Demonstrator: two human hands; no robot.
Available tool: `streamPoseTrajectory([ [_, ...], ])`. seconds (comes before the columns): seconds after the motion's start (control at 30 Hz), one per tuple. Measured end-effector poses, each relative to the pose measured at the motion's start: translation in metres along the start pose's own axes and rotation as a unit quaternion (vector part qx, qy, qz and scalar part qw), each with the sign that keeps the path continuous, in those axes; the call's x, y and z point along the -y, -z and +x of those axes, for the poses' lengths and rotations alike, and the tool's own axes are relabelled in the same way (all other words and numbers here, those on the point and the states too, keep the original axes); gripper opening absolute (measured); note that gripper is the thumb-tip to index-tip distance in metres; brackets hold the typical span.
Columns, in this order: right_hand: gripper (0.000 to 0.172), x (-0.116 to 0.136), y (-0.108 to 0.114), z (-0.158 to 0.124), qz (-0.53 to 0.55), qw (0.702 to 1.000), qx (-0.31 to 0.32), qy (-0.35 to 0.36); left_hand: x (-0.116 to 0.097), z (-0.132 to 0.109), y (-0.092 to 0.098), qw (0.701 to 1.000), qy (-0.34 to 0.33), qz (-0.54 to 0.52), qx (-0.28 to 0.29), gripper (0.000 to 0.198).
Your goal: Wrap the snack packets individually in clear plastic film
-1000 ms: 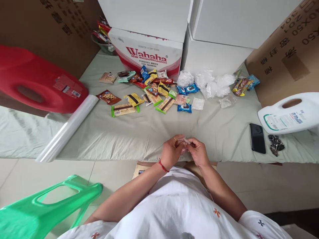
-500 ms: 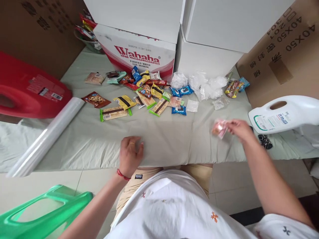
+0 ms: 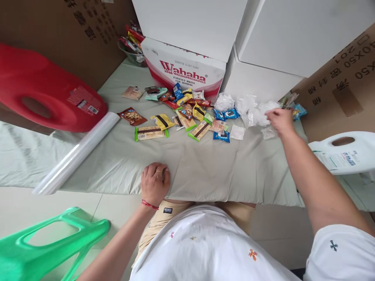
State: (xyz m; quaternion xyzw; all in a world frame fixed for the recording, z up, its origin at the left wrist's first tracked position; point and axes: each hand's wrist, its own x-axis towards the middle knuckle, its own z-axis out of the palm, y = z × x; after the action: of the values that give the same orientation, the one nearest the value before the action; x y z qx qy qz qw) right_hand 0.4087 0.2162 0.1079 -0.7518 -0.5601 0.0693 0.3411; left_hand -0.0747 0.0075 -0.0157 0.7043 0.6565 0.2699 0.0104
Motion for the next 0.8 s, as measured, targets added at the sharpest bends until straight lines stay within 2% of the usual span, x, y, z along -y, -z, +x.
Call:
streamPoseTrajectory([
  [0.07,0.008,0.029,-0.04,-0.006,-0.029,0.992,0.081,0.088,-0.001,0.0,0.001,1.0,-0.001,0.003,-0.003,0.019],
  [0.1,0.011,0.044,-0.058,-0.006,-0.059,0.984,0.103,0.131,-0.001,0.0,0.002,1.0,0.001,0.004,-0.003,0.019],
  [0.2,0.031,0.077,-0.101,0.001,-0.142,0.954,0.121,0.236,-0.002,-0.001,0.002,1.0,0.014,-0.005,0.002,0.019],
  [0.27,0.033,0.09,-0.12,0.01,-0.159,0.938,0.136,0.276,-0.001,-0.002,0.002,1.0,0.023,-0.018,0.007,0.018],
  [0.33,0.026,0.097,-0.132,0.021,-0.164,0.937,0.144,0.273,-0.001,-0.002,0.001,0.999,0.03,-0.031,0.009,0.018],
  [0.4,0.02,0.099,-0.135,0.029,-0.16,0.952,0.124,0.23,-0.001,-0.003,0.0,0.999,0.032,-0.036,0.009,0.018],
  [0.47,0.017,0.099,-0.129,0.028,-0.122,0.972,0.083,0.183,-0.001,-0.003,0.0,0.999,0.031,-0.037,0.005,0.017],
  [0.53,0.014,0.096,-0.115,0.013,-0.03,0.989,0.046,0.135,0.001,-0.004,-0.001,0.999,0.029,-0.042,0.0,0.017],
  [0.6,0.015,0.089,-0.097,-0.021,0.114,0.992,0.033,0.048,0.002,-0.004,0.0,0.997,0.034,-0.064,-0.008,0.016],
  [0.63,0.019,0.085,-0.087,-0.044,0.196,0.98,0.039,-0.018,0.003,-0.004,0.002,0.996,0.04,-0.081,-0.014,0.016],
  [0.7,0.029,0.075,-0.071,-0.102,0.347,0.923,0.085,-0.143,0.0,-0.004,0.006,0.989,0.061,-0.131,-0.026,0.014],
  [0.8,0.036,0.065,-0.057,-0.198,0.441,0.851,0.146,-0.246,-0.019,-0.003,0.013,0.96,0.109,-0.257,0.013,0.013],
])
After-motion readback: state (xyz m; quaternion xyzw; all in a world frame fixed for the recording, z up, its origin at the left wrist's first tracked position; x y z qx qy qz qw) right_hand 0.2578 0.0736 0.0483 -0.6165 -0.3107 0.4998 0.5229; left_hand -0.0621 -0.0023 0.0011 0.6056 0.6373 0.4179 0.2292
